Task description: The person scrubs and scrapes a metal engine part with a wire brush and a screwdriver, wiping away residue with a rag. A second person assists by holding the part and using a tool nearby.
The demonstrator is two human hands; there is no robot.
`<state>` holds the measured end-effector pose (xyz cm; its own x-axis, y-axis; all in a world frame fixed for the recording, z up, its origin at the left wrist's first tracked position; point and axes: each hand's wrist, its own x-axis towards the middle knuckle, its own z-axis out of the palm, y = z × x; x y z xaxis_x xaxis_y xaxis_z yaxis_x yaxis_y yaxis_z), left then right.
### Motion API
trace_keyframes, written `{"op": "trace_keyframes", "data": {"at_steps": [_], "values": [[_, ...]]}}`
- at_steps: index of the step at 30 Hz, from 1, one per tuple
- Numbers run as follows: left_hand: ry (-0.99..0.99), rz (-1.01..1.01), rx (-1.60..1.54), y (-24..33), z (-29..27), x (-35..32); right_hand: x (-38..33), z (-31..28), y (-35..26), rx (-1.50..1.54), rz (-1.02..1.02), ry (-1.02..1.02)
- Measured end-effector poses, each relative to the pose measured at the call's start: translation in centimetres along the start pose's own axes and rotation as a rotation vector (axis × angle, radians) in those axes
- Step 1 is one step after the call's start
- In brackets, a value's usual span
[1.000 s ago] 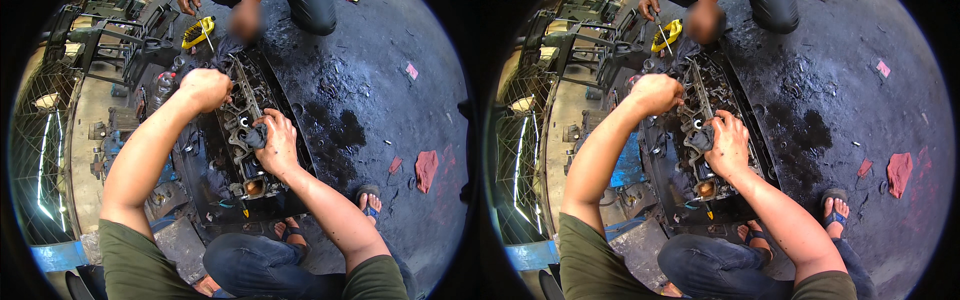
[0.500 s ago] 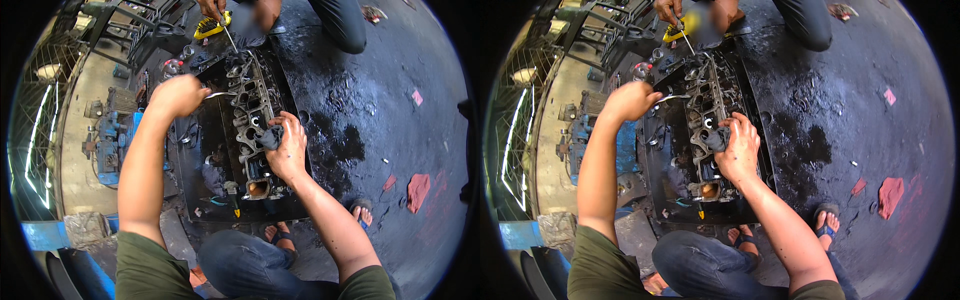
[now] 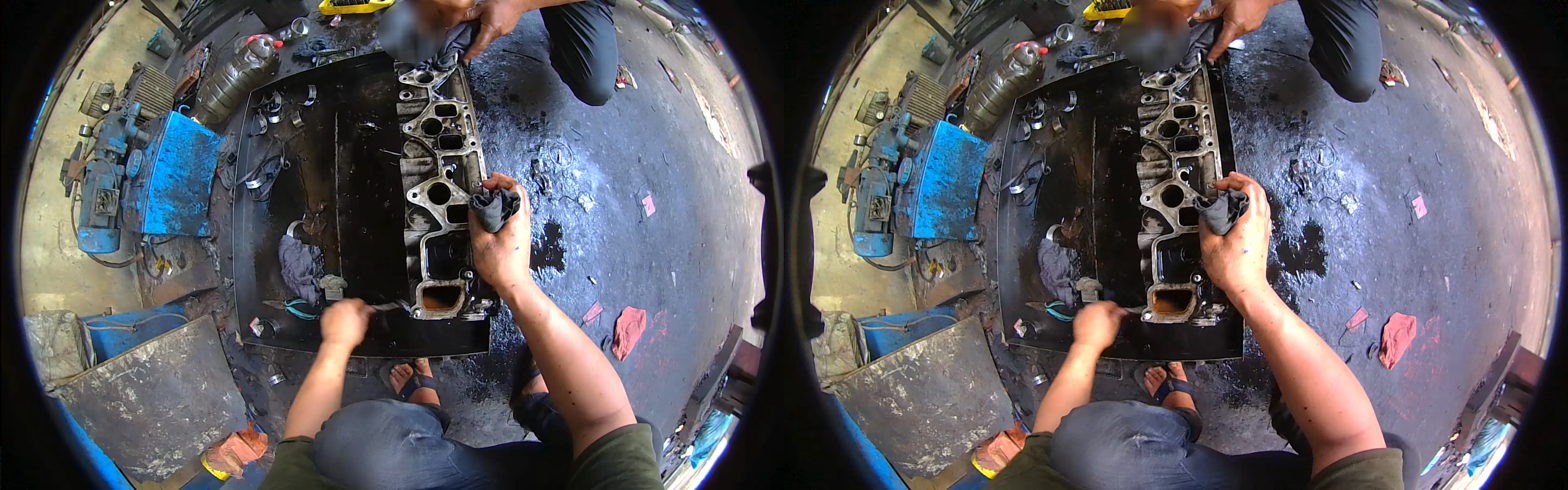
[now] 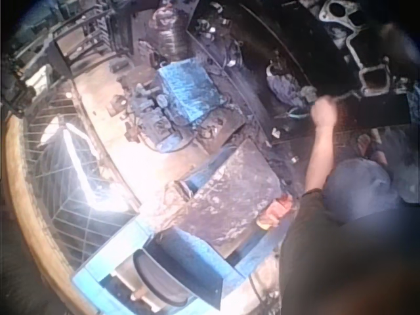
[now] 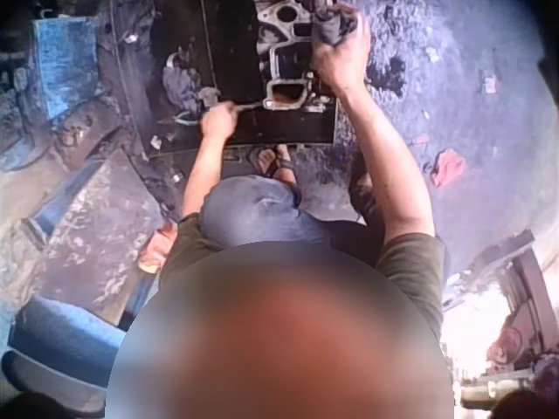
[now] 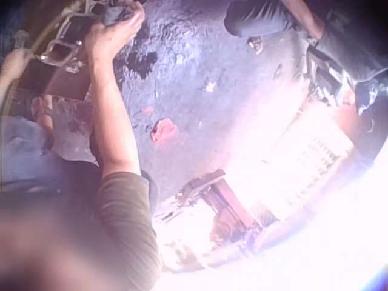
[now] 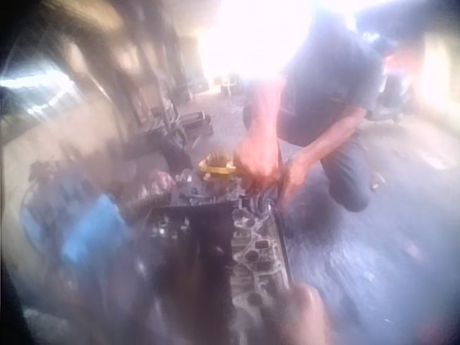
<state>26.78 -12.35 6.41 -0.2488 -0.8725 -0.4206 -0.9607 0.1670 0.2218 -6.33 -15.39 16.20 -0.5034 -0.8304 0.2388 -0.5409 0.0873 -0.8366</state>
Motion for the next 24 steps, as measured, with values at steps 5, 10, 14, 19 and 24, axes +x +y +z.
{"op": "trace_keyframes", "data": {"at_steps": [5,10,14,19,24], "values": [[0.476,-0.048,-0.542,0.5,-12.7,2.5,0.1,0.0,-0.3,0.038,-0.014,0.014],[0.489,0.407,-0.236,12.8,-20.6,8.6,-0.1,0.1,-0.4,0.051,0.001,0.045],[0.401,0.46,-0.063,16.3,-22.3,11.5,-0.2,-0.1,-0.6,0.04,0.004,0.048],[0.389,0.537,-0.112,15.7,-21.9,12.8,-0.3,-0.3,-1.3,0.062,0.041,0.07],[0.47,0.454,-0.167,15.2,-20.6,13.8,0.1,-0.3,-1.2,0.069,0.053,0.01]]}}
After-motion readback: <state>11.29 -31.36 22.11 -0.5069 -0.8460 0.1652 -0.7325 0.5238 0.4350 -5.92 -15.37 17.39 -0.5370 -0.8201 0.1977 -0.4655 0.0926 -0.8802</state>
